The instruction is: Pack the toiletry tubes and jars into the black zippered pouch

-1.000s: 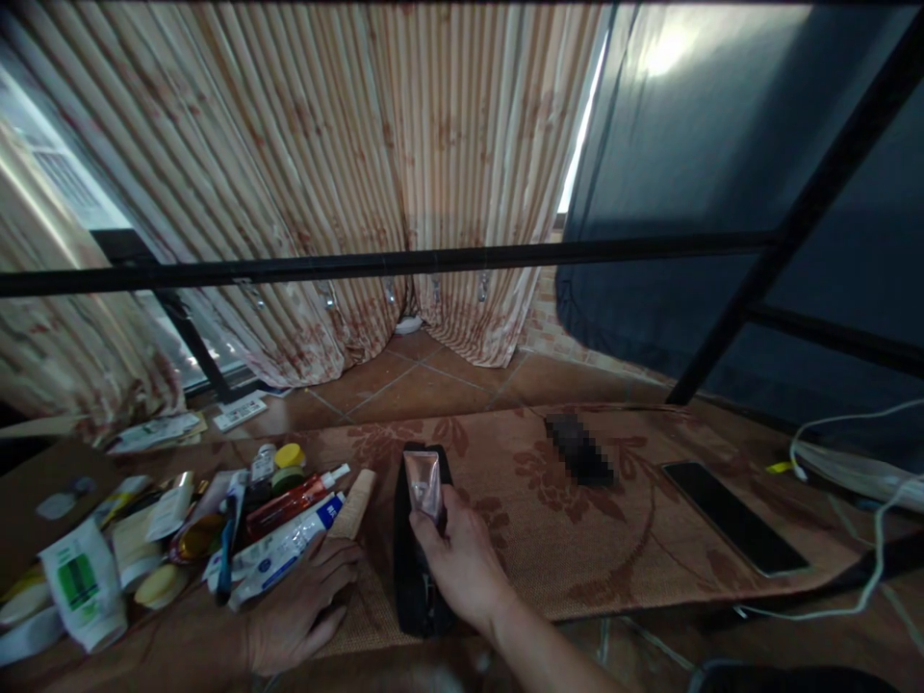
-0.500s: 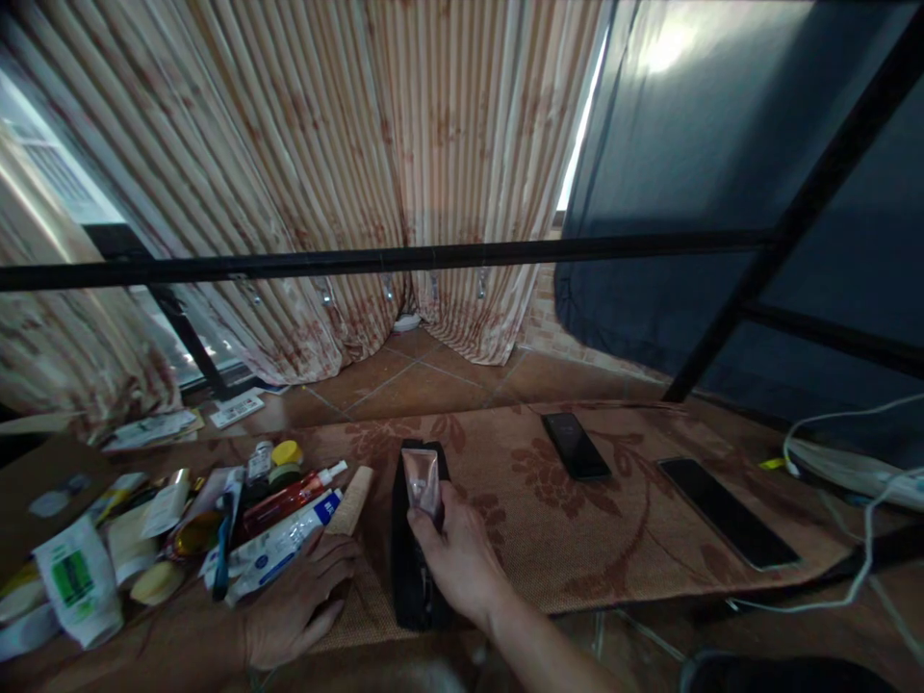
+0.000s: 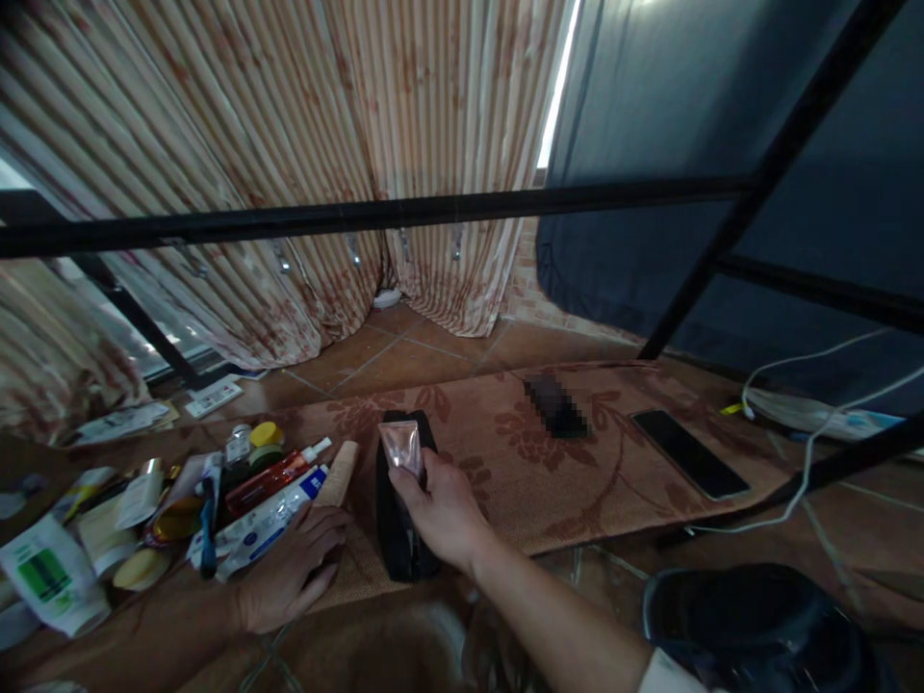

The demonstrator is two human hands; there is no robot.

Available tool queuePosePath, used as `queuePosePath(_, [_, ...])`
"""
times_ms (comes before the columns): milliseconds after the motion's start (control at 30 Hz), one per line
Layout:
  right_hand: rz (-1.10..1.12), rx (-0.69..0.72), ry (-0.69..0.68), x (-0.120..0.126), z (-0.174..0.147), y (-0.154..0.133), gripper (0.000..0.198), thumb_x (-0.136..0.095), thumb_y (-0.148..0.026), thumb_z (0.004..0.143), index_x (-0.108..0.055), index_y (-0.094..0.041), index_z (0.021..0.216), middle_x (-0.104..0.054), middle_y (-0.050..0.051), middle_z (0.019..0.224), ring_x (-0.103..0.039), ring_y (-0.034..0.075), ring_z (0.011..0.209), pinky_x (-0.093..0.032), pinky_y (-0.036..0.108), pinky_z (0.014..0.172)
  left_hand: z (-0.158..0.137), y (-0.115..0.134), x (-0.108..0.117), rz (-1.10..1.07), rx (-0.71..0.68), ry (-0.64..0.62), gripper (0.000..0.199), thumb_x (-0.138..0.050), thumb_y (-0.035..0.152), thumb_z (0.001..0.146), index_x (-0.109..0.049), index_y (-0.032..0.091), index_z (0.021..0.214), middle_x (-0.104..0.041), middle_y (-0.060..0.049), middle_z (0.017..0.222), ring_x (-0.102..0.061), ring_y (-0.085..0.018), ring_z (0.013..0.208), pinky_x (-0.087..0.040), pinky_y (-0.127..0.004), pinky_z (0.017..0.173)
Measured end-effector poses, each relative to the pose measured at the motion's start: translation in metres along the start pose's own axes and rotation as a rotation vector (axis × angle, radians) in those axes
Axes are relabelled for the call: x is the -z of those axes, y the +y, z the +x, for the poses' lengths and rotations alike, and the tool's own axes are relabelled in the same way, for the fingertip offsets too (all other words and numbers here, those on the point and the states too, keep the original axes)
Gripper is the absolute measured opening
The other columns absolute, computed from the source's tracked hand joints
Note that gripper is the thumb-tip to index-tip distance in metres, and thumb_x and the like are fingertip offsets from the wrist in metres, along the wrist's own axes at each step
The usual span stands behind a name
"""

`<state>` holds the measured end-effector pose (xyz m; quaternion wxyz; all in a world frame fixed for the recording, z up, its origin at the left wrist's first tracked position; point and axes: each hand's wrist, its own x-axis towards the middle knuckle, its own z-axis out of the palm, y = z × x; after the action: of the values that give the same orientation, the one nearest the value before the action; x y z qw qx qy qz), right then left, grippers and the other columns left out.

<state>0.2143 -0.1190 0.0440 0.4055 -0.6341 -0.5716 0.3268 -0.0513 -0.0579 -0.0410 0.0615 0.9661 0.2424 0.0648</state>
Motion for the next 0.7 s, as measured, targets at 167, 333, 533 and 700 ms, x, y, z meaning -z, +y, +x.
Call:
queuePosePath(167, [0.057,-0.019,0.012,0.003,0.003,0.003,0.035,-0.044,-0.047,0.088,-0.063,-0.018,0.089,-0.066,0.002,0.079,-0.059,0.017,0.074,-0.039,0.025,0.067,0.002,0.000,0.000,-0.024,0.005,-0.008,0.030,-0.046,0.022,0.083,-0.053,0.023,0.112,-0.055,-0.007,0.125,-0.045,-0.024,0.120,-0.021,-0.051,0.108])
queuePosePath(333, [0.163,-0.038,0.041,0.005,0.006,0.010,0.039,-0.041,-0.050,0.089,-0.063,-0.018,0.093,-0.067,0.002,0.083,-0.059,0.019,0.079,-0.040,0.026,0.071,0.002,0.001,0.000,-0.052,-0.004,-0.002,0.036,-0.047,0.020,0.080,-0.053,0.023,0.116,-0.056,-0.007,0.124,-0.045,-0.024,0.119,-0.021,-0.050,0.108])
queuePosePath(533, [0.254,-0.027,0.070,0.003,0.008,0.014,0.036,-0.043,-0.047,0.088,-0.063,-0.019,0.097,-0.067,0.002,0.088,-0.058,0.019,0.082,-0.041,0.028,0.075,0.002,0.001,0.000,-0.051,-0.001,-0.002,0.034,-0.046,0.019,0.080,-0.052,0.022,0.114,-0.055,-0.007,0.124,-0.045,-0.024,0.120,-0.019,-0.051,0.108])
queuePosePath(700, [0.390,-0.046,0.089,0.002,0.009,0.016,0.036,-0.046,-0.048,0.086,-0.062,-0.020,0.101,-0.067,0.001,0.087,-0.058,0.018,0.080,-0.042,0.027,0.073,0.001,0.001,0.000,-0.034,0.000,0.001,0.028,-0.046,0.020,0.081,-0.054,0.022,0.108,-0.054,-0.007,0.125,-0.044,-0.024,0.120,-0.022,-0.051,0.107])
